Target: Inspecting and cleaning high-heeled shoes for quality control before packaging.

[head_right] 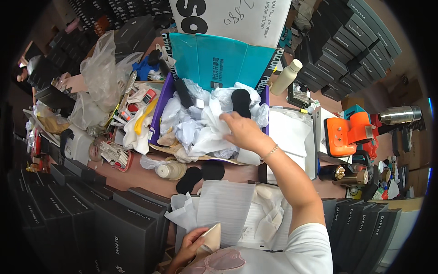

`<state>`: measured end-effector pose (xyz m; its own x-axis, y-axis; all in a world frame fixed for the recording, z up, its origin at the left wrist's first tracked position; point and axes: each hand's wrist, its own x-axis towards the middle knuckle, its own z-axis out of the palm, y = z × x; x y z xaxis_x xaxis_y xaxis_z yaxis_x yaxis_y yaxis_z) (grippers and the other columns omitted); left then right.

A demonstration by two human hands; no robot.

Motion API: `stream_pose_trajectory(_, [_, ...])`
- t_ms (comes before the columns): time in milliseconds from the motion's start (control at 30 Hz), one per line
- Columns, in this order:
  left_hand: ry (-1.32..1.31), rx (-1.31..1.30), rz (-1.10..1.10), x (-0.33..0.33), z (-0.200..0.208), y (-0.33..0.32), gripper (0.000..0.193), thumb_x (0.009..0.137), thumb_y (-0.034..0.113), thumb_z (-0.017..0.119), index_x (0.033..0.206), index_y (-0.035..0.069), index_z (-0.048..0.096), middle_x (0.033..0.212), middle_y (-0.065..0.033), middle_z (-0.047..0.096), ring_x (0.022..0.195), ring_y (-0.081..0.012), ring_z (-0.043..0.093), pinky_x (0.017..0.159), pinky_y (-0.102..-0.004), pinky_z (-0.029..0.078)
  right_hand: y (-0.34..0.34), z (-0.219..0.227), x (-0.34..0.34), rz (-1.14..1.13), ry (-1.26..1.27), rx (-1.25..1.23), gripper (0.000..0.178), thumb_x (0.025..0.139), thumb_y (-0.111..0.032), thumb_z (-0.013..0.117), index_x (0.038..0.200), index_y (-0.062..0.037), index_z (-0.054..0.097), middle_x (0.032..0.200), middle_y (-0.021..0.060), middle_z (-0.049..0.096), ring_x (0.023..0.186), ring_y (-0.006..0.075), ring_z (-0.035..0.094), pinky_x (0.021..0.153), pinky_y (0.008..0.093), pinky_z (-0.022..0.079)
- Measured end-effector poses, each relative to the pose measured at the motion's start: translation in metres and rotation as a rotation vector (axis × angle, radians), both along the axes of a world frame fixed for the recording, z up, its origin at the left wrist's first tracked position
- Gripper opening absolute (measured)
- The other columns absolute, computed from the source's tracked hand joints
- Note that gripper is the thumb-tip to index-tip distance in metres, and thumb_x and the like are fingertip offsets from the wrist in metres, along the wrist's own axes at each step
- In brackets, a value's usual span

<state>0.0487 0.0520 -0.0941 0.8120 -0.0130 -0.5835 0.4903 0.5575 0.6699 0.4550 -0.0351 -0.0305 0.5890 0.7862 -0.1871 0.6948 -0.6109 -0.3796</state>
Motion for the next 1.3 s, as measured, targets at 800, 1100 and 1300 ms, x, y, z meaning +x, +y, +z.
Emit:
stream_pose_trajectory(800, [0.010, 0.026, 0.012, 0.005, 0.004, -0.005, 0.036, 0.091, 0.007, 0.057, 0.125, -0.004, 0.052, 0.119, -0.0127, 0.060, 0.109, -0.0178, 0.057, 0.096, -0.0306, 0.044, 0.015, -0.087, 0.076, -0.001, -0.092, 0.104, 0.031, 0.075, -0.013, 0.064, 0.106, -0.0061, 0.064, 0.096, 0.0187, 0.068, 0.092, 0.0360, 0.065, 0.080, 0.0435, 0.052])
stream_pose_trajectory(1100, [0.019, 0.033, -0.046, 0.008, 0.011, -0.003, 0.041, 0.093, 0.018, 0.059, 0.128, -0.002, 0.052, 0.120, -0.0092, 0.059, 0.109, -0.0137, 0.055, 0.095, -0.0269, 0.042, -0.016, -0.007, 0.015, 0.091, 0.083, 0.161, 0.072, 0.073, -0.015, 0.071, 0.138, -0.0073, 0.040, 0.129, 0.0230, 0.051, 0.111, 0.0400, 0.055, 0.094, 0.0432, 0.046])
stream_pose_trajectory(1300, [-0.050, 0.053, -0.087, 0.003, 0.001, -0.004, 0.040, 0.096, 0.017, 0.057, 0.131, 0.000, 0.049, 0.123, -0.0062, 0.057, 0.109, -0.0108, 0.054, 0.094, -0.0254, 0.043, -0.067, -0.032, -0.010, 0.382, 0.112, -0.357, 0.063, 0.071, -0.015, 0.069, 0.129, -0.0077, 0.048, 0.135, 0.0197, 0.045, 0.114, 0.0364, 0.054, 0.094, 0.0414, 0.046])
